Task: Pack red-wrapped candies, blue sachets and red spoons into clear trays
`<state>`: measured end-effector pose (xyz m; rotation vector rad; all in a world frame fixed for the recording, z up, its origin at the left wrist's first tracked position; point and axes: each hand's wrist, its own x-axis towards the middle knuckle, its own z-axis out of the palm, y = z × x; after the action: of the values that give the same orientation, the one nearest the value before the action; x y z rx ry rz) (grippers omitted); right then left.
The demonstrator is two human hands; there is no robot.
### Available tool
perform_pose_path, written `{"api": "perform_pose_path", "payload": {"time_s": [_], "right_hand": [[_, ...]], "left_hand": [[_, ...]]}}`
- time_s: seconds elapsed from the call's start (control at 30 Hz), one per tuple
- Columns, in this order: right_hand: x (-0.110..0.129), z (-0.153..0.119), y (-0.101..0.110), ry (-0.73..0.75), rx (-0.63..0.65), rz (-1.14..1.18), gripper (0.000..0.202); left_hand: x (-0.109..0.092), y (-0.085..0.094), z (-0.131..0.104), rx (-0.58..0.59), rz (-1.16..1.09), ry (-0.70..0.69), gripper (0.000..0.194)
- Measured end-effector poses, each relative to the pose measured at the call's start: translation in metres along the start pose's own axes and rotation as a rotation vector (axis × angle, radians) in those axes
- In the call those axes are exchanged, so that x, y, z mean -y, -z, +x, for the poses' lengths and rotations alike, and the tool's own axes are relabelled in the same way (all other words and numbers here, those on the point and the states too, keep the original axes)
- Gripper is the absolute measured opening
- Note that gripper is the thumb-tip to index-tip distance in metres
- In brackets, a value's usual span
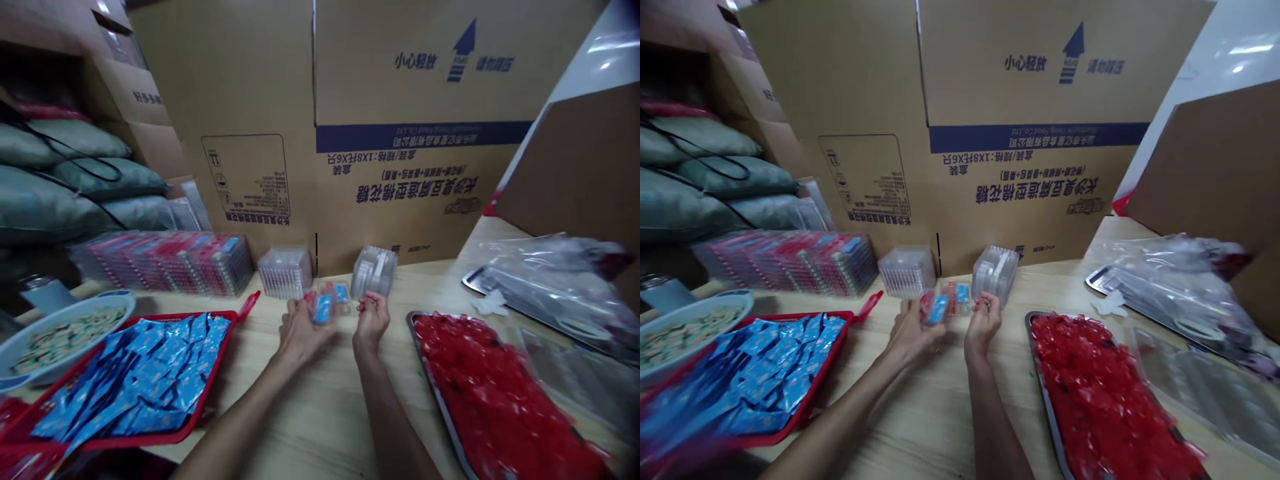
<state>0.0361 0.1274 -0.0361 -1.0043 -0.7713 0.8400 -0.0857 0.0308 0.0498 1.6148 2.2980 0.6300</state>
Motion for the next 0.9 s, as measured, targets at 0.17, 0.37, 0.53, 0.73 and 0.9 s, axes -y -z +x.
{"api": "perform_pose_path", "payload": {"time_s": [0.17,0.37,0.53,0.73,0.9], "right_hand": [[0.005,0.01,0.005,-0.057,-0.117,0.065,0.024],[0.01,0.017,0.006,-0.085,-0.154,0.128,0.024],[0.011,0.03,0.017,-0.122,-0.24,0.153,0.021],[0.009,0.042,0.023,-0.147,-0.302,0.186,0.022],[0.003,0.041,0.022,-0.148,-0.3,0.171,0.024]], "left_hand": [[-0.05,-0.046,0.064,-0.068,0.047,0.106,0.075],[-0.059,-0.081,0.094,0.013,0.178,0.066,0.095],[-0.055,-0.072,0.099,0.084,0.262,0.05,0.101],[-0.03,-0.055,0.075,0.121,0.376,-0.156,0.09],[-0.017,-0.07,0.066,0.002,0.477,-0.31,0.062]]}}
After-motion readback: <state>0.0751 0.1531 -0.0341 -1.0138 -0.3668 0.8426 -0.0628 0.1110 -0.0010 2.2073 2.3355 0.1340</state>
